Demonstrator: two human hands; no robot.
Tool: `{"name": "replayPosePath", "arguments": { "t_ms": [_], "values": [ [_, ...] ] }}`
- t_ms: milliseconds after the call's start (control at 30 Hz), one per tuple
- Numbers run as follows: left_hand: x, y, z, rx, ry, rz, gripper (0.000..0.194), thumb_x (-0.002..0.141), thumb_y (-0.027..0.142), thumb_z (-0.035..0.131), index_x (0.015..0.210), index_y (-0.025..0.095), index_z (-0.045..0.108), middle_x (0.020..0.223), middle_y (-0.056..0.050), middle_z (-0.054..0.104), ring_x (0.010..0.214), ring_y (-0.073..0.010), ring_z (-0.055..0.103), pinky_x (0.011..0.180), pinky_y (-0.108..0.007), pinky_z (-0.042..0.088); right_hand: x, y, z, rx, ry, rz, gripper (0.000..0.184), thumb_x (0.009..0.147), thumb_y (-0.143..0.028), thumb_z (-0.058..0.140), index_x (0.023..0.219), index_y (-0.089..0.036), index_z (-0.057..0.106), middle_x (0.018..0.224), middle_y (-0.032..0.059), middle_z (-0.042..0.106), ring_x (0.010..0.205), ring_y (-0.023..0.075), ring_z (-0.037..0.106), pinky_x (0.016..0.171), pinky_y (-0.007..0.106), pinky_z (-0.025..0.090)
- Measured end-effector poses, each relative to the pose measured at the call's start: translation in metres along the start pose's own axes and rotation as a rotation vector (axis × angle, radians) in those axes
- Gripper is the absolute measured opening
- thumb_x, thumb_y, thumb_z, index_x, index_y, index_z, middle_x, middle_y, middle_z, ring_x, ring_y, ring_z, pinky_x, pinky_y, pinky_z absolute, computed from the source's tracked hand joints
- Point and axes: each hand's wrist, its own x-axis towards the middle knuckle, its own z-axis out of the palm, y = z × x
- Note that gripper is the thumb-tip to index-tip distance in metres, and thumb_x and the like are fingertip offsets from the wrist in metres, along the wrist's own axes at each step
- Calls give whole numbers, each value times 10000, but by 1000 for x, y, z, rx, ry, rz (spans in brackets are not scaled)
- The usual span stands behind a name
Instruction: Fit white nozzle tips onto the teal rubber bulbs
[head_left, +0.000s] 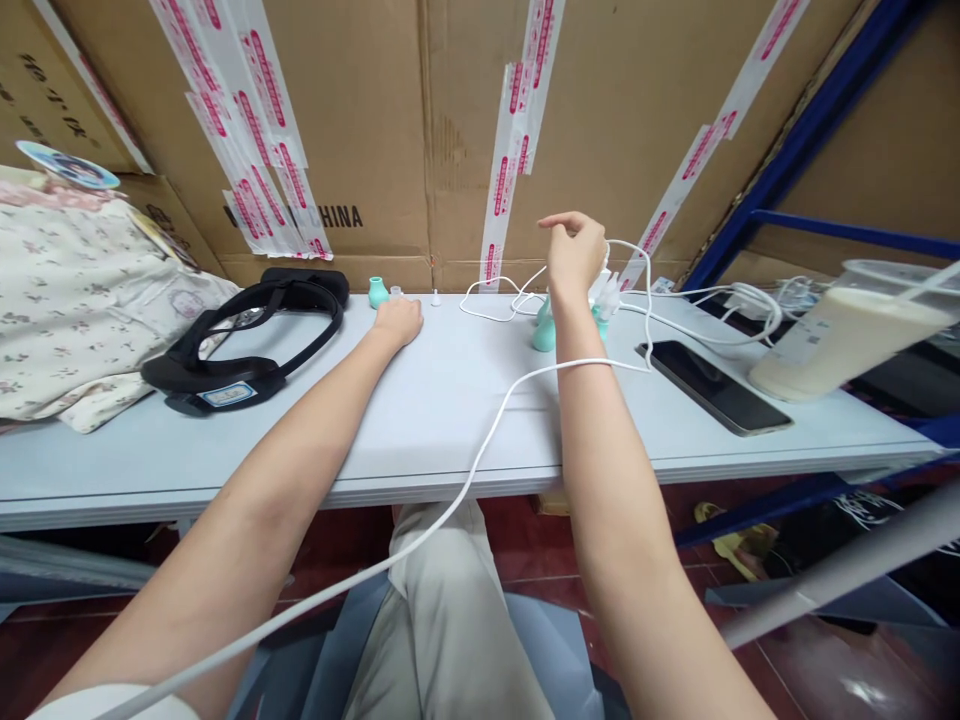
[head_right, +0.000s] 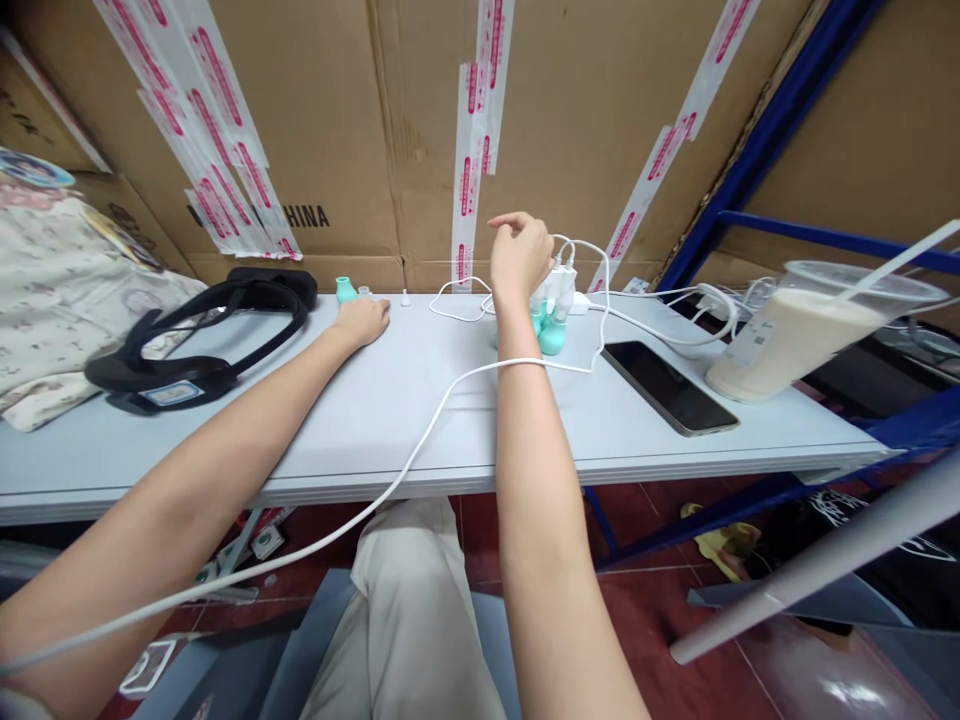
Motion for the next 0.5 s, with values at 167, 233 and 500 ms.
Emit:
{"name": "replayPosePath", "arguments": {
  "t_ms": [167, 233, 500],
  "values": [
    [2, 1, -1, 29, -19, -21, 422, 866, 232, 311, 1128, 92, 610, 1146, -198, 614, 1062, -300, 559, 887, -409, 407, 2, -12, -27, 66, 22, 345, 441, 885, -186, 220, 1036, -214, 634, 1036, 72, 587, 1060, 246, 514, 929, 573, 304],
    [2, 2, -2, 26, -19, -20, 427, 866, 233, 313, 1123, 68, 613, 1149, -217, 609, 1059, -309, 560, 893, -419, 402, 2, -22, -39, 113, 57, 334, 396, 881, -188, 266, 1008, -225, 640, 1040, 60, 593, 1076, 242, 494, 960, 580, 256],
    [2, 4, -2, 54, -12, -39, 418, 873, 241, 305, 1106, 85, 615, 1134, -199, 622, 1051, -291, 568, 884, -398, 409, 3, -39, -54, 151, 90, 221, 339, 897, -188, 305, 1018, -241, 617, 1022, 65, 618, 1007, 216, 503, 958, 482, 311]
  ]
}}
